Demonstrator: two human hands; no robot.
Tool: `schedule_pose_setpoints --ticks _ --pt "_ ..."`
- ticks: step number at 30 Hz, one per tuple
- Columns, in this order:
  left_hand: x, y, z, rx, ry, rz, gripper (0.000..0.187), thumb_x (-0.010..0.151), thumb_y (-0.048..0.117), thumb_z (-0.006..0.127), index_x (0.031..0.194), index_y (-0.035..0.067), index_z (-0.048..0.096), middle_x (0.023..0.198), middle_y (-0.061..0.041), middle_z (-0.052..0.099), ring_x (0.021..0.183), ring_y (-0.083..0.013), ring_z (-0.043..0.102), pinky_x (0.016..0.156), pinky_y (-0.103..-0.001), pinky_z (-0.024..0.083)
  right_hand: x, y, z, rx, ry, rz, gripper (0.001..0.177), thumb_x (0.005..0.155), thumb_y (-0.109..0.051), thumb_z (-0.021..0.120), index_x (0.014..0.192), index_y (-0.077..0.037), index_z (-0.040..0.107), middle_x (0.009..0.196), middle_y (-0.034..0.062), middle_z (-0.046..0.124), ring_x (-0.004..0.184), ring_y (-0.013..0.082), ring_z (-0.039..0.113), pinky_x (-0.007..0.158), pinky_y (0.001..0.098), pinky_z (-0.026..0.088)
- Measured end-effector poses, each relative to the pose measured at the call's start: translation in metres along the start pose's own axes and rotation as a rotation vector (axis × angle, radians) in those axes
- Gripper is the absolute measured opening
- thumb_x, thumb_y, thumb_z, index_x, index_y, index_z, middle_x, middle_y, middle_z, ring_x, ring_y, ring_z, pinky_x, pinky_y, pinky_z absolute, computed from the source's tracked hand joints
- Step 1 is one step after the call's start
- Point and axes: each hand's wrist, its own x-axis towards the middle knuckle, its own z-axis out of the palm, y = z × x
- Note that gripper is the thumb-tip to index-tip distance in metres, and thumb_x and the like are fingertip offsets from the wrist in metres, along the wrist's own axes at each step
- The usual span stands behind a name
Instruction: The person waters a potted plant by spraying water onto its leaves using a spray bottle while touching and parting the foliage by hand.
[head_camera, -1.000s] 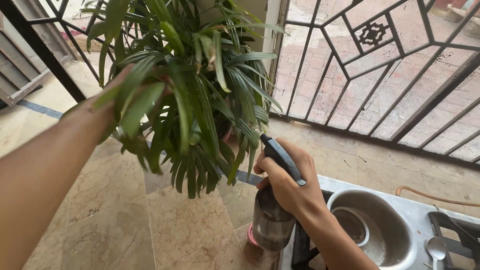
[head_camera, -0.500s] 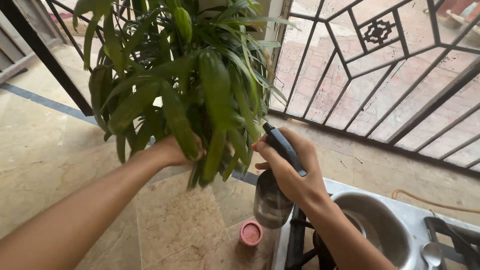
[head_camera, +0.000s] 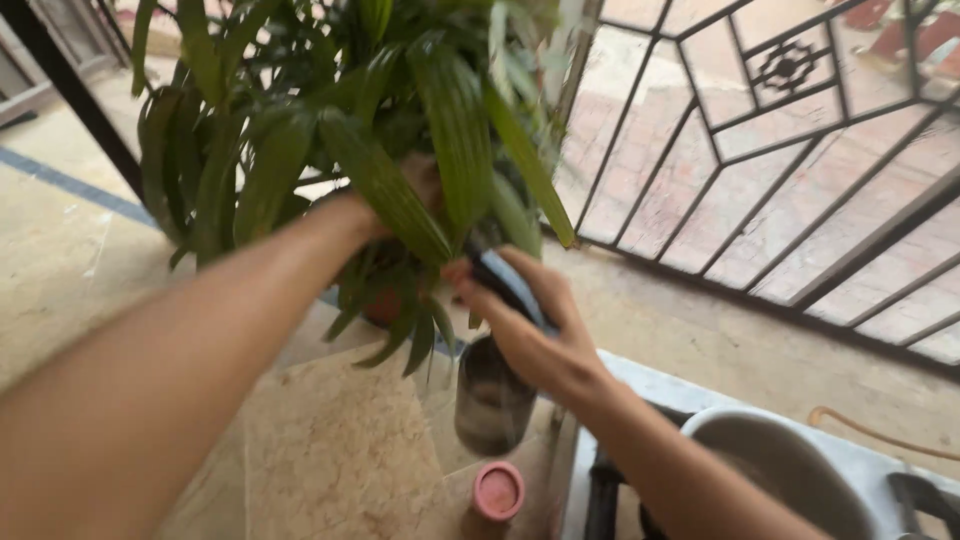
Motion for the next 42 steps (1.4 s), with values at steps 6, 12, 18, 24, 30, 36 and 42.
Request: schedule_pose_setpoints --ticks 6,12,18,24,30,36,42 --pt "-0.029 -0.014 -0.049 -0.303 -0.076 -0.326 0.037 0.086 0.038 0.077 0.108 0.009 0.080 0.099 -0.004 0.081 0.091 -0.0167 0.076 0.085 -0.035 0.059 0.051 0.031 0.021 -0.072 0.132 -0.044 0.032 0.095 -0.032 0.068 0.114 -0.006 0.072 0.089 0.0070 0.071 0.084 0.0140 0.062 0.074 0.0296 0.052" --pt "-0.048 -0.041 -0.049 -0.082 -0.159 -0.073 0.041 0.090 0.042 0.072 0.100 0.003 0.080 0.089 -0.007 0.078 0.079 -0.0190 0.069 0.073 -0.038 0.055 0.102 0.058 0.015 -0.149 0.119 -0.009 0.041 0.091 -0.038 0.067 0.123 -0.011 0.071 0.102 0.0032 0.074 0.091 0.0128 0.067 0.080 0.0293 0.054" --pt "-0.043 -0.076 -0.040 -0.351 -0.028 -0.373 0.038 0.091 0.044 0.058 0.115 0.016 0.068 0.093 -0.004 0.076 0.081 -0.0193 0.072 0.073 -0.043 0.057 0.122 0.081 0.016 -0.213 0.095 0.149 0.046 0.089 -0.043 0.067 0.121 -0.011 0.073 0.097 0.0096 0.075 0.088 0.0188 0.067 0.079 0.0353 0.055" --pt "-0.049 -0.092 -0.011 -0.710 -0.187 -0.595 0.082 0.099 0.071 0.034 0.130 0.001 0.064 0.109 -0.014 0.075 0.095 -0.0273 0.071 0.082 -0.052 0.058 0.129 0.102 0.034 -0.311 -0.002 0.197 0.044 0.088 -0.039 0.070 0.121 -0.010 0.071 0.103 0.0091 0.075 0.096 0.0201 0.071 0.085 0.0368 0.057" --pt "-0.072 -0.061 -0.010 -0.332 -0.125 -0.552 0.075 0.085 0.072 0.034 0.140 0.027 0.056 0.136 0.002 0.065 0.127 -0.0195 0.060 0.099 -0.054 0.049 0.121 0.139 0.047 -0.153 -0.077 -0.293 0.043 0.096 -0.025 0.064 0.134 -0.005 0.061 0.119 0.0103 0.071 0.110 0.0209 0.067 0.091 0.0385 0.056" --pt "-0.067 -0.086 -0.008 -0.332 -0.174 -0.404 0.091 0.083 0.084 0.033 0.139 0.019 0.062 0.136 -0.008 0.069 0.126 -0.0296 0.062 0.105 -0.058 0.046 0.111 0.170 0.055 -0.221 -0.084 -0.128 0.032 0.090 -0.020 0.063 0.116 -0.004 0.070 0.099 0.0129 0.076 0.092 0.0202 0.071 0.078 0.0364 0.059" --pt "-0.085 -0.077 -0.005 -0.467 -0.332 -0.559 0.088 0.087 0.075 0.029 0.146 0.017 0.058 0.148 -0.007 0.058 0.141 -0.0279 0.045 0.112 -0.059 0.036 0.095 0.201 0.059 -0.377 0.036 -0.018 0.026 0.089 -0.024 0.067 0.104 -0.004 0.075 0.081 0.0113 0.076 0.073 0.0198 0.073 0.066 0.0373 0.057"
